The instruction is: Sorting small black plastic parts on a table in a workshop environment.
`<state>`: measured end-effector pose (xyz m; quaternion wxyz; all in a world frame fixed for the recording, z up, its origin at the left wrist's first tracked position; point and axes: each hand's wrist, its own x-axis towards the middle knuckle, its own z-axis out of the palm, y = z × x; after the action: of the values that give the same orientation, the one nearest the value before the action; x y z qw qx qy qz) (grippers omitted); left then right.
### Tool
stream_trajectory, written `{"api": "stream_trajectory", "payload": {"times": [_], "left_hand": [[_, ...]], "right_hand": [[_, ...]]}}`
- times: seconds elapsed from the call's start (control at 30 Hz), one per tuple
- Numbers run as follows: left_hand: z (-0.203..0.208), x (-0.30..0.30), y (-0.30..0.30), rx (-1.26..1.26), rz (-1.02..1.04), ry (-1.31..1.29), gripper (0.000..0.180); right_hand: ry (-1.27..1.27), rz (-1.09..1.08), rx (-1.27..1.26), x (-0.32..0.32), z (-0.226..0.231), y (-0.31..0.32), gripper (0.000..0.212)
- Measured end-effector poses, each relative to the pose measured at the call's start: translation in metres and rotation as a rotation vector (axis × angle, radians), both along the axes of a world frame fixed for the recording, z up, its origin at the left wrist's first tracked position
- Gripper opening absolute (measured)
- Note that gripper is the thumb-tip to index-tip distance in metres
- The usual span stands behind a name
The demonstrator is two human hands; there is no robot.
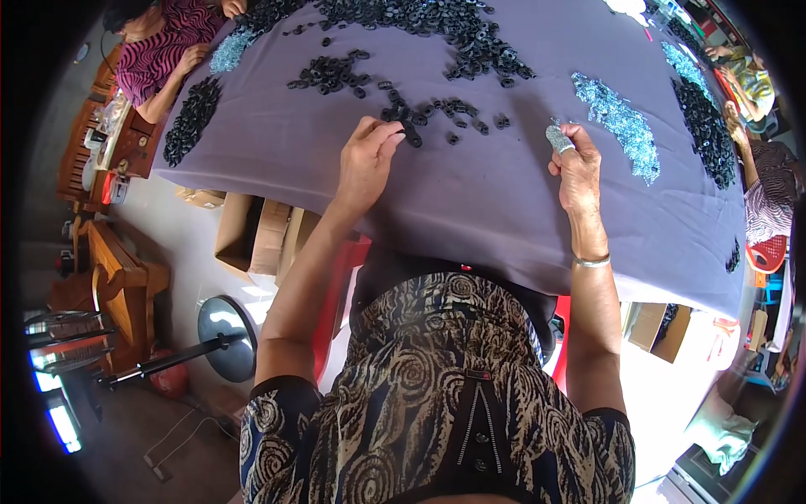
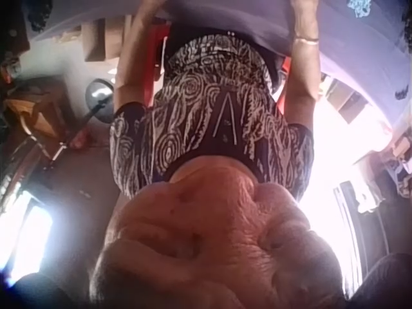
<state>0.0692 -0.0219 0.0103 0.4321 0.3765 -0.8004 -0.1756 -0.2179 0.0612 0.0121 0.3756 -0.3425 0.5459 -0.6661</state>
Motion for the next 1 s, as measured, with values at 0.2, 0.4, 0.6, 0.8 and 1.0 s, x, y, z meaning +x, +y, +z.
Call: {"api": "stream_trajectory", "payload": {"times": [0.2, 0.4, 0.6, 0.8, 1.0], "left_hand": [[0.01, -0.011, 0.016, 0.68, -0.327, 0.577, 0.021], [0.008, -0.025, 0.024, 1.057, -0.531, 0.784, 0.021], [0.009, -0.031, 0.034, 0.973, -0.377, 0.568, 0.017], [0.003, -0.02, 0.025, 0.884, -0.345, 0.6, 0.02], [0.007, -0.022, 0.021, 0.897, -0.315, 0.58, 0.021]], "right_hand": [[0.001, 0.01, -0.002, -0.002, -0.001, 0.0, 0.013], [0.04, 0.003, -0.002, 0.001, 0.0, 0.0, 0.009], [0.089, -0.023, 0.07, 0.004, 0.004, 0.0, 0.008], [0.435, 0.067, 0.012, 0.029, 0.009, 0.0, 0.011], [0.852, 0.226, -0.134, 0.064, 0.021, -0.012, 0.016]]}}
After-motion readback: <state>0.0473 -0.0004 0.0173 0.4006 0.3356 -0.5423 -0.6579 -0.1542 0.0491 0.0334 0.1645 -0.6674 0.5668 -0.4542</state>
